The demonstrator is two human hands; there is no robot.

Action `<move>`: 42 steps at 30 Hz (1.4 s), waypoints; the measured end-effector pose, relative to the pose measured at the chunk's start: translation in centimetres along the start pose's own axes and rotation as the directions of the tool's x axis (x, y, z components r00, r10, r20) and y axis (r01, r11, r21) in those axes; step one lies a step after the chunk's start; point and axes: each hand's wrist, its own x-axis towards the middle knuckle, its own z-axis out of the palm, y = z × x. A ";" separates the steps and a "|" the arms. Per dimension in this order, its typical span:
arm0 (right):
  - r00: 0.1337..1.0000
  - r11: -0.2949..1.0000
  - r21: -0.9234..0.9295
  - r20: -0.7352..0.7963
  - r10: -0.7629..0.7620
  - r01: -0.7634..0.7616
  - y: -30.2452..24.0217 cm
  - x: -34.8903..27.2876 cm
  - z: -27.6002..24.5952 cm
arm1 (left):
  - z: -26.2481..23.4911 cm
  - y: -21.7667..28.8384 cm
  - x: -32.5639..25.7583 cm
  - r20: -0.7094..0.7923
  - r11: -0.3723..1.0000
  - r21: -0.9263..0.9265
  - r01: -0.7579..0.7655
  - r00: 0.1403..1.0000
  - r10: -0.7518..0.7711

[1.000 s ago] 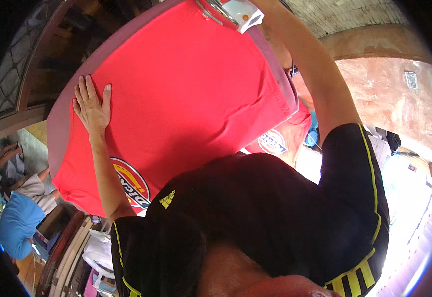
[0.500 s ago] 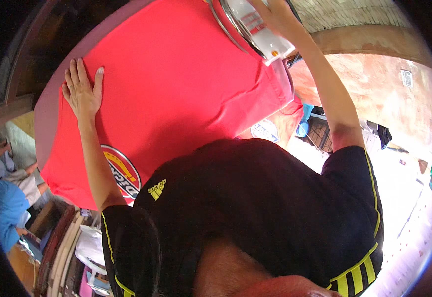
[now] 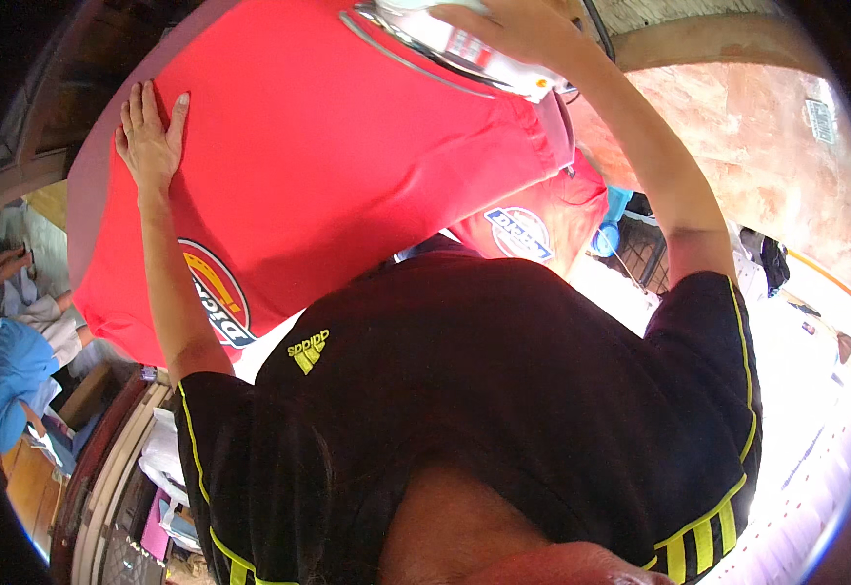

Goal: The person irons a red Dickies t-shirt on a pink ironing board. They smooth the fabric with their hands, use a white iron to press the front and back of the shirt, and flip the garment to treat different sections.

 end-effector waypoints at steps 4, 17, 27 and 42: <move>0.970 0.988 0.084 0.220 0.106 -0.127 -3.4 -0.1 -1.0 | -0.2 -0.3 -0.3 -0.003 0.999 -0.032 -0.003 1.000 0.003; 0.877 0.987 0.141 0.480 -0.007 -0.070 -5.1 -2.9 -0.7 | 1.7 -1.7 -0.7 -0.135 0.998 -0.004 -0.066 0.989 0.065; 0.987 0.940 0.337 0.159 -0.008 -0.047 -12.5 7.6 5.2 | 1.2 -2.5 -1.2 -0.125 0.965 0.059 0.257 0.961 -0.248; 0.982 0.951 0.301 0.188 0.010 -0.067 -17.9 23.7 13.0 | -0.6 -6.1 -1.4 -0.295 0.850 -0.439 0.291 0.847 -0.442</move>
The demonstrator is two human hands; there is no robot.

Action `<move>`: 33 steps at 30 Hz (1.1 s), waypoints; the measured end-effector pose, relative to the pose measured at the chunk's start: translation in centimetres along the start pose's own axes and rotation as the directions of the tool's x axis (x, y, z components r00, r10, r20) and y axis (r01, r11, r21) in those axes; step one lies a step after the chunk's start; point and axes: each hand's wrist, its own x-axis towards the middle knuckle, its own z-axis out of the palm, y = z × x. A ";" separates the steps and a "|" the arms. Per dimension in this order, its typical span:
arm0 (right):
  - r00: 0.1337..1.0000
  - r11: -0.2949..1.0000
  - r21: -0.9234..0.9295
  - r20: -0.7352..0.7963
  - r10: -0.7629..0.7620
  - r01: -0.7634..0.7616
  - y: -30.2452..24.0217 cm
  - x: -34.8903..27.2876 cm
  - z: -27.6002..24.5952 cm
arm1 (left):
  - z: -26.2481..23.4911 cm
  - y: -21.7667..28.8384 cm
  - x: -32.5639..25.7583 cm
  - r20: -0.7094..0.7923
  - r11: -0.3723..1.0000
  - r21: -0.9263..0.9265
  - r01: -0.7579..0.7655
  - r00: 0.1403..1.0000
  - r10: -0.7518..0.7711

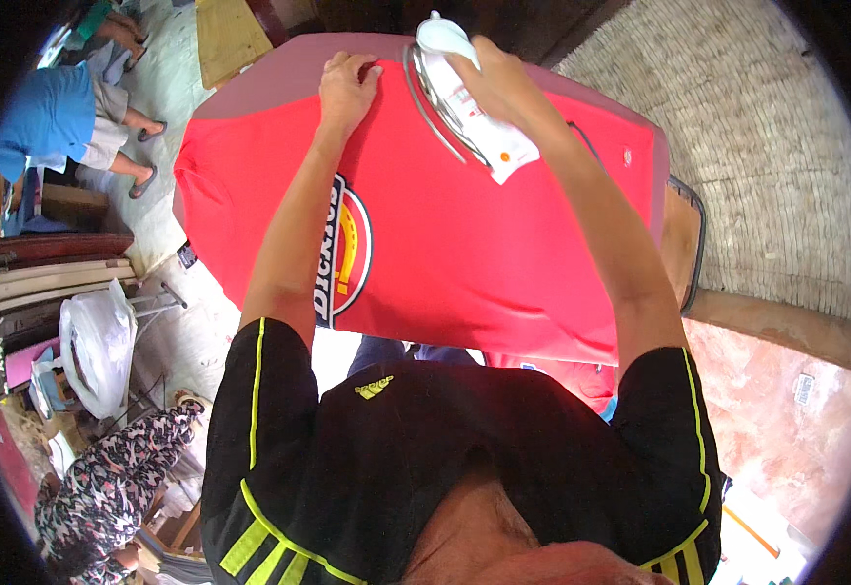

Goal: The person irons a red Dickies t-shirt on a pink ironing board. They smooth the fabric with their hands, use a white iron to press the front and back of the shirt, and flip the garment to treat different sections.

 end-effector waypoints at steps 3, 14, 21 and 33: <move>0.990 0.996 0.045 0.118 0.071 -0.077 -2.2 -3.4 -0.6 | -0.2 -0.8 -0.1 -0.042 1.000 -0.023 -0.003 0.999 0.002; 0.996 0.997 0.008 -0.030 -0.082 0.082 -1.4 -1.5 -0.5 | -16.5 -11.1 -1.5 -0.087 0.635 0.745 0.205 0.973 -0.213; 0.931 0.918 -0.205 0.212 -0.297 0.339 -2.6 3.1 -1.1 | -21.2 -16.7 -2.4 0.035 0.806 0.349 0.477 0.853 -0.520; 0.728 0.733 -0.164 0.378 -0.571 0.660 -12.6 9.0 7.2 | -19.8 -19.1 -3.3 0.132 0.733 -0.277 0.621 0.780 -0.612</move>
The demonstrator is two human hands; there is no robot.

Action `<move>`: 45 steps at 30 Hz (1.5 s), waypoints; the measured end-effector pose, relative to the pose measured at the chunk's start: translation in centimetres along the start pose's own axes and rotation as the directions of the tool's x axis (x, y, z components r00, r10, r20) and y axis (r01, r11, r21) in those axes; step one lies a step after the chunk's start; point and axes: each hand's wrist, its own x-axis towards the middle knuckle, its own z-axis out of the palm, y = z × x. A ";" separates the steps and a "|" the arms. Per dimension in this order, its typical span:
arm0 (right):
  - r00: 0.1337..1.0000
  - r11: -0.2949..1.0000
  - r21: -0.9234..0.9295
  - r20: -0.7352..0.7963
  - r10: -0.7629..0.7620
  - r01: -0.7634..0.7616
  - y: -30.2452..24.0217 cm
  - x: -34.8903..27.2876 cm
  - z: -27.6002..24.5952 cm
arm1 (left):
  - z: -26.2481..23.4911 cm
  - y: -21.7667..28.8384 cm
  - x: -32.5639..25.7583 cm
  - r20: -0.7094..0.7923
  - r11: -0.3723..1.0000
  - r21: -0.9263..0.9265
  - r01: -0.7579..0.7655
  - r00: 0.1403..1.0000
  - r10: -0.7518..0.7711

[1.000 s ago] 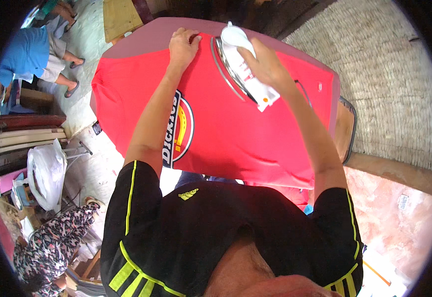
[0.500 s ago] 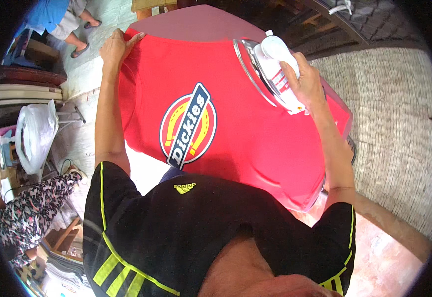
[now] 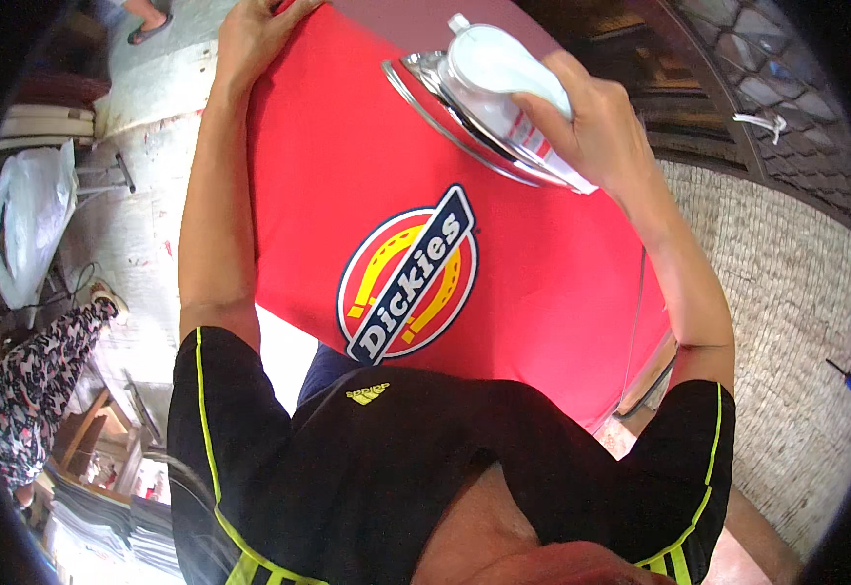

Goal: The person irons a red Dickies t-shirt on a pink ironing board. They smooth the fabric with their hands, use a white iron to press the front and back of the shirt, and flip the garment to treat different sections.

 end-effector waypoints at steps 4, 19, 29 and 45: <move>0.996 0.997 0.018 -0.052 -0.071 0.072 -2.3 4.4 1.0 | 0.0 2.0 -0.2 -0.152 0.969 0.234 -0.080 0.981 0.118; 0.954 0.958 0.078 -0.143 -0.264 0.276 -4.2 6.8 2.6 | 0.1 0.3 -0.3 -0.265 0.992 0.049 -0.120 0.955 0.129; 0.990 0.997 0.003 0.119 -0.078 0.078 -1.7 3.6 -1.1 | -0.6 -0.4 0.2 -0.253 0.974 0.198 -0.107 0.955 0.156; 0.867 0.866 0.134 -0.070 0.493 -0.482 3.2 -6.4 -1.3 | 0.4 0.6 -0.1 -0.233 0.975 0.175 -0.138 0.956 0.177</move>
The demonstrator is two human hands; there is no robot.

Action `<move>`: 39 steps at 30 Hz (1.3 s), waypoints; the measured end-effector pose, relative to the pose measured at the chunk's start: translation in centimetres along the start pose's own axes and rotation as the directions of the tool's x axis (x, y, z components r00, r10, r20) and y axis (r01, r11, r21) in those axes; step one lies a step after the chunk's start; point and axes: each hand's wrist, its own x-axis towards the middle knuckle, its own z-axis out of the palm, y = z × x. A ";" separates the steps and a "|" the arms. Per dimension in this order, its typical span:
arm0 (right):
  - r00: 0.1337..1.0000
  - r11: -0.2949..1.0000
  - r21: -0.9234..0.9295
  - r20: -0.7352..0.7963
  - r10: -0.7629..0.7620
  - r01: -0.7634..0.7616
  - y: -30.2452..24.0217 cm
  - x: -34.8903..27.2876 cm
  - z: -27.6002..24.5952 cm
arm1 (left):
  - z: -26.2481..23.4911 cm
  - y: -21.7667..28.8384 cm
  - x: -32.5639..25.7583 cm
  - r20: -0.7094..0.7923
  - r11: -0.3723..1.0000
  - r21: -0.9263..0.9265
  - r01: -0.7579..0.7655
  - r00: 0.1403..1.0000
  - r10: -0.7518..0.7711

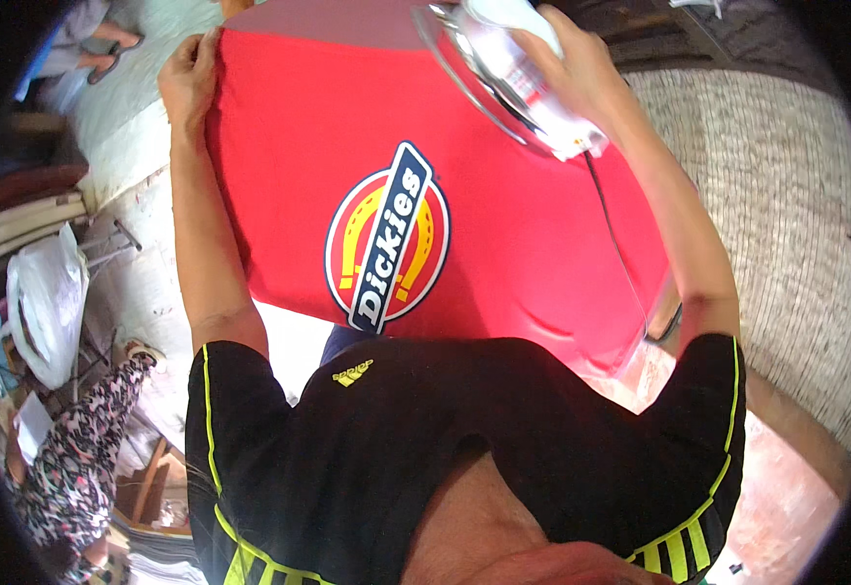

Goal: The person irons a red Dickies t-shirt on a pink ironing board. They smooth the fabric with their hands, use a white iron to press the front and back of the shirt, and flip the garment to treat different sections.

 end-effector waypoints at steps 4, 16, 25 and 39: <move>0.998 0.996 0.091 0.066 -0.022 0.016 -5.8 3.3 0.5 | -0.8 -1.6 0.3 0.009 0.997 0.075 -0.035 0.999 0.035; 0.984 0.978 0.111 0.017 0.177 -0.178 -0.9 -14.0 -1.1 | -0.3 -0.7 0.8 0.007 0.993 0.113 -0.041 0.999 0.040; 0.980 0.970 0.143 0.001 0.200 -0.198 -3.6 -13.1 0.2 | -0.9 0.4 0.4 -0.007 0.813 0.504 -0.291 0.940 0.341; 0.938 0.957 0.101 -0.193 0.287 -0.271 3.1 -5.0 -0.6 | 11.3 12.7 -15.1 0.578 0.642 0.275 -0.715 0.657 0.485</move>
